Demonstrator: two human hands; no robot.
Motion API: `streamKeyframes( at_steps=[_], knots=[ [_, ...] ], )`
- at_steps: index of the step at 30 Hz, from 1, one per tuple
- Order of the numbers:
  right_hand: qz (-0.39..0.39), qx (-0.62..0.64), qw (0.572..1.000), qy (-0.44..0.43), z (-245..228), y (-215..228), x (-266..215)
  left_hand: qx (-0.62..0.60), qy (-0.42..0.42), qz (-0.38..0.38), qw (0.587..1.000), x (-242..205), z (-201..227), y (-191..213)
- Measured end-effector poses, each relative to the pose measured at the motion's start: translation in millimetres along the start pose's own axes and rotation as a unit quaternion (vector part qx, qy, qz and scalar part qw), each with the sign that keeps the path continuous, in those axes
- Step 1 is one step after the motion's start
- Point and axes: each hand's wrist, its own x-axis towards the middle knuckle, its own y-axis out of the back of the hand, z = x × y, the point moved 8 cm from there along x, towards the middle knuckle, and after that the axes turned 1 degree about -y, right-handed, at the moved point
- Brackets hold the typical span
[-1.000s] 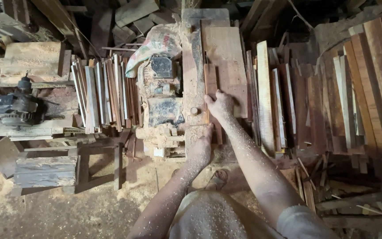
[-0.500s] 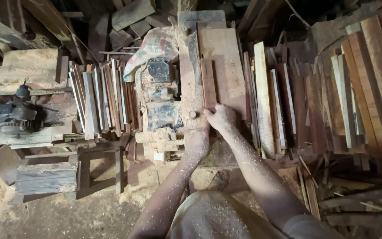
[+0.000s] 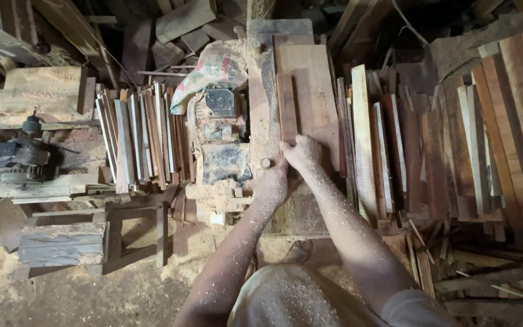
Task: A person sorts through a large pile of thin wooden strips, picking them up individually and organizing them on a workbench.
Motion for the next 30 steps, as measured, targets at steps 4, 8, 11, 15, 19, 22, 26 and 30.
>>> streamKeyframes(
  at_steps=[4,8,11,15,19,22,26,30],
  knots=[
    [0.004,0.002,1.000,0.003,-8,7,11,0.048,0.008,0.019,0.999,-13,12,24],
    [-0.006,-0.009,1.000,-0.001,1,-10,33,0.091,0.001,0.066,0.994,39,-17,-13],
    [0.002,-0.004,1.000,0.012,-3,-1,28,0.153,-0.021,0.082,0.985,30,-7,-4],
    [-0.004,0.029,0.998,0.048,1,6,-56,0.313,-0.127,0.135,0.931,98,-120,-178],
    [0.023,0.063,0.988,0.140,43,7,-133,-0.148,-0.090,0.166,0.971,-99,11,-63],
    [-0.031,0.093,0.992,0.081,75,18,-182,-0.219,0.117,0.024,0.968,-110,-43,-105],
    [0.012,0.174,0.948,0.266,58,62,-202,-0.463,0.141,-0.077,0.871,-163,-19,-72],
    [-0.017,0.404,0.880,0.248,-31,158,-232,-0.596,0.027,-0.005,0.803,-181,23,-19]
  ],
)
